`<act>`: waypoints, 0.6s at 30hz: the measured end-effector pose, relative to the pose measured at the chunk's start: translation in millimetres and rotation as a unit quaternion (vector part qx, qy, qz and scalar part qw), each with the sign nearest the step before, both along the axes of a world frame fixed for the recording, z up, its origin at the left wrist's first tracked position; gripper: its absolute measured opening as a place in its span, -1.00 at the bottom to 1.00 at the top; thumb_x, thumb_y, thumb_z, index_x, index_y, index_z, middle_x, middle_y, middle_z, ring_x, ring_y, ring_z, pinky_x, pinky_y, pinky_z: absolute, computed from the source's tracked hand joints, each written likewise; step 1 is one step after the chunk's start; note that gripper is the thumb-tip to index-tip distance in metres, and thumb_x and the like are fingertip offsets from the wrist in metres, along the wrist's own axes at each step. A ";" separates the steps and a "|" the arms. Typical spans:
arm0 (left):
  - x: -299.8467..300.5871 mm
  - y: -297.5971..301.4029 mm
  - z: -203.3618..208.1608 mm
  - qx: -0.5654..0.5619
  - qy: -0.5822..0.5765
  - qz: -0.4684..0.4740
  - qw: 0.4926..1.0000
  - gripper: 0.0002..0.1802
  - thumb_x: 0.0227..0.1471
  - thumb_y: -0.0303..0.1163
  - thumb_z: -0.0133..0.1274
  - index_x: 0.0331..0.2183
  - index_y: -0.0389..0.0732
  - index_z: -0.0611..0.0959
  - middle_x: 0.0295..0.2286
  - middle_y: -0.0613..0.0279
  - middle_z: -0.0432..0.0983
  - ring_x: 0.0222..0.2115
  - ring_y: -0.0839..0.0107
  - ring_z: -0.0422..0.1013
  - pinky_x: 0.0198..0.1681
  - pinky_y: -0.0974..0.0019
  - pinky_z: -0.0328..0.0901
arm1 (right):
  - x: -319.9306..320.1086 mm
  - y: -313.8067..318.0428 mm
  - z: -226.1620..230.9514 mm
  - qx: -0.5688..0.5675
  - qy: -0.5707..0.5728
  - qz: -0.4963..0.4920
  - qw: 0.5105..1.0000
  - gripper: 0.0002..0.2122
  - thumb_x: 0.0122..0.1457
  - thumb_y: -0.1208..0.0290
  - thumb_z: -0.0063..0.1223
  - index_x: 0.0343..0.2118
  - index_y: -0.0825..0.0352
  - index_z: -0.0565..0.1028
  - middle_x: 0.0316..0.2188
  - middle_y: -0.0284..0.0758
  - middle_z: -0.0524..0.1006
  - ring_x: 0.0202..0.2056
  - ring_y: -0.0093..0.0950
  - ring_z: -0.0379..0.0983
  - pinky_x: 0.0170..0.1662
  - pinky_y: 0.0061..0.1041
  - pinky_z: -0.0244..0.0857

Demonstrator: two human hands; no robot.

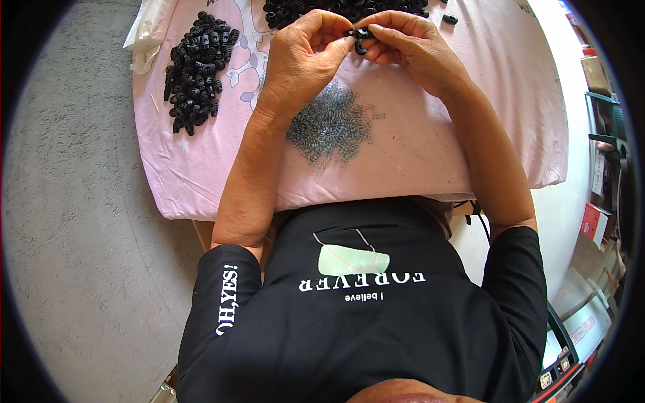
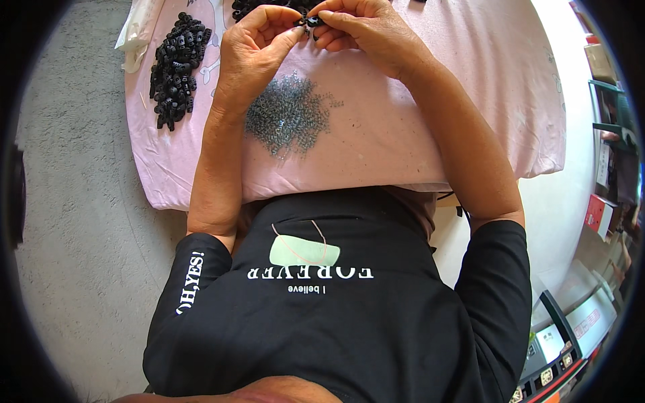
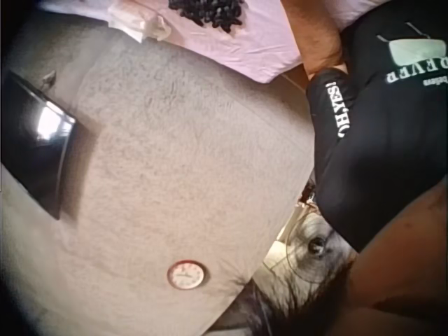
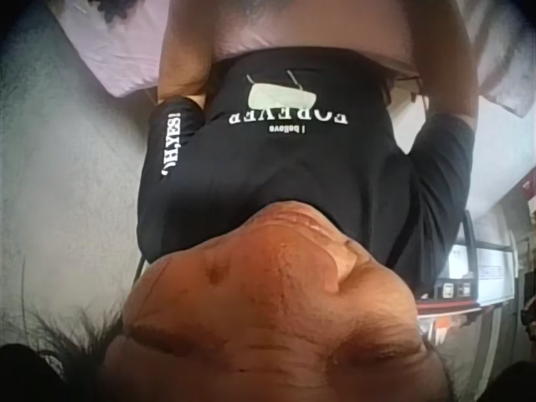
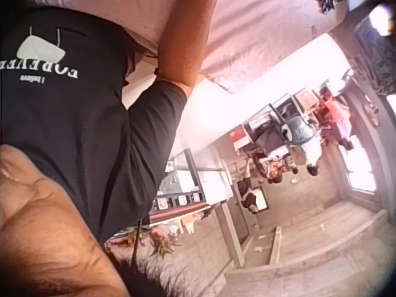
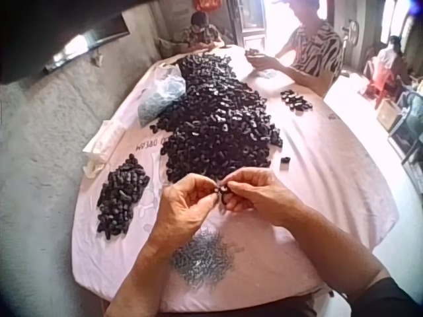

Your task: Assembling small silver beads onto black plastic components at a workbench.

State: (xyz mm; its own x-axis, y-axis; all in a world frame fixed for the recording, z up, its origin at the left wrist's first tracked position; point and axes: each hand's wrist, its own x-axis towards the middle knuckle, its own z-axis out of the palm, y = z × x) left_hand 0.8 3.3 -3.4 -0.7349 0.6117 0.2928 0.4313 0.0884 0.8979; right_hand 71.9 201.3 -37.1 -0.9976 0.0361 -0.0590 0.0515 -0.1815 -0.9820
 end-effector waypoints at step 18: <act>-0.4 1.2 -1.8 -0.002 -0.068 -0.002 0.998 -0.85 0.23 -0.45 0.07 -0.29 -0.36 0.64 -0.48 0.21 0.63 -0.44 0.53 0.57 -0.32 0.47 0.48 | -2.2 1.4 -5.2 -0.096 -0.006 0.034 0.995 -0.74 0.35 0.42 -0.01 0.02 0.40 0.50 -0.26 -0.30 0.61 -0.29 -0.63 0.59 -0.10 -0.67 0.53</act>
